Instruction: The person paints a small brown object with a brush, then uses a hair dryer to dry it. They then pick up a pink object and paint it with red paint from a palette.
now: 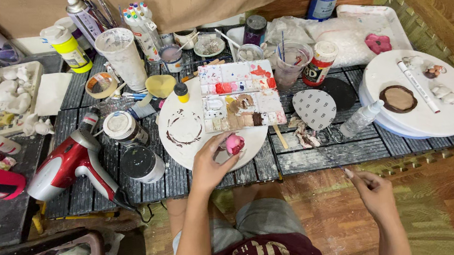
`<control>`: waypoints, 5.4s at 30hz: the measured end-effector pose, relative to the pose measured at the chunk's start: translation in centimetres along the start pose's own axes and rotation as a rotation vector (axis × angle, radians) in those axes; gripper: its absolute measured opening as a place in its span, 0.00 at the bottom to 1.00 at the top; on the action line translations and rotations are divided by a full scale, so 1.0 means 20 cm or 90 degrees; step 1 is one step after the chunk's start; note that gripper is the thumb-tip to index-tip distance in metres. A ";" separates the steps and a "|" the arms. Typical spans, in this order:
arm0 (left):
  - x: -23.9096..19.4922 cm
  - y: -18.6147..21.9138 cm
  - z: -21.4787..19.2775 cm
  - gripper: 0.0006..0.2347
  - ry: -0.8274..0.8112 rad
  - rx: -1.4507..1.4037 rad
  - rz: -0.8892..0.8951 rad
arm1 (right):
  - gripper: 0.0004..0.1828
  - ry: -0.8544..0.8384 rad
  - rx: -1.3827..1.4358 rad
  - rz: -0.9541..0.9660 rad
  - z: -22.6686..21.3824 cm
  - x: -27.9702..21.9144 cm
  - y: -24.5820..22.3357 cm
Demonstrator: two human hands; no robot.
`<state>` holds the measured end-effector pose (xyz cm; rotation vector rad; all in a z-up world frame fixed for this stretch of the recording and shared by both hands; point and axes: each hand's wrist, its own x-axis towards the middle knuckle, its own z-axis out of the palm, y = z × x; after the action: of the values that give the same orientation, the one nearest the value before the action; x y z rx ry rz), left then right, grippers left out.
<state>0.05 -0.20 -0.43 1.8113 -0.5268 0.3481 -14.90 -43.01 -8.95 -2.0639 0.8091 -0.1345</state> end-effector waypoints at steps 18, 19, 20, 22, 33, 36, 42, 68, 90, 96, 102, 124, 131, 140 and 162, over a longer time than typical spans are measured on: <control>0.01 0.02 0.00 0.25 -0.009 0.041 -0.044 | 0.10 0.075 -0.128 -0.109 -0.03 -0.02 0.02; 0.00 0.02 0.01 0.25 -0.002 0.039 -0.036 | 0.10 0.062 -0.121 -0.112 -0.05 -0.03 0.01; 0.00 0.02 0.01 0.25 0.005 0.038 -0.029 | 0.10 0.049 -0.113 -0.115 -0.06 -0.03 0.00; 0.01 0.01 0.01 0.25 0.009 0.028 -0.028 | 0.08 0.037 -0.128 -0.100 -0.12 -0.05 -0.04; -0.06 0.02 -0.03 0.25 0.028 0.016 -0.008 | 0.06 -0.015 0.628 -0.288 0.03 -0.06 -0.51; -0.09 0.02 -0.06 0.24 0.042 -0.003 -0.005 | 0.13 -0.122 0.841 -0.283 0.18 0.01 -0.63; -0.12 0.01 -0.14 0.23 0.060 0.017 -0.037 | 0.08 -0.173 0.946 -0.230 0.42 0.04 -0.87; -0.13 -0.04 -0.19 0.23 0.052 0.070 -0.030 | 0.10 -0.150 0.817 -0.252 0.56 -0.01 -0.84; -0.04 -0.01 -0.23 0.20 0.026 0.310 0.088 | 0.13 0.005 0.765 -0.241 0.42 0.07 -0.58; -0.03 -0.02 -0.27 0.21 -0.028 0.292 0.087 | 0.13 0.021 0.773 -0.234 0.36 0.07 -0.51; -0.05 -0.02 -0.29 0.19 -0.048 0.266 0.095 | 0.14 0.049 0.772 -0.213 0.31 0.07 -0.45; -0.09 0.07 0.81 0.23 -0.192 0.068 0.078 | 0.13 0.092 0.498 -0.281 0.47 -0.01 -0.29; 0.14 -0.05 0.99 0.34 -0.236 0.113 -0.110 | 0.10 0.247 0.088 -0.501 0.48 0.03 -0.34; 0.15 -0.08 1.02 0.36 -0.225 0.140 -0.093 | 0.11 0.262 -0.067 -0.480 0.42 -0.08 -0.40; 0.13 -0.03 1.04 0.42 -0.339 0.229 -0.081 | 0.13 0.122 -0.129 -0.388 0.38 -0.10 -0.50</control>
<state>1.98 -20.42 -5.87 2.2871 -0.7451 -0.1484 -8.51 -32.52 -5.37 -2.4617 0.2828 -0.6134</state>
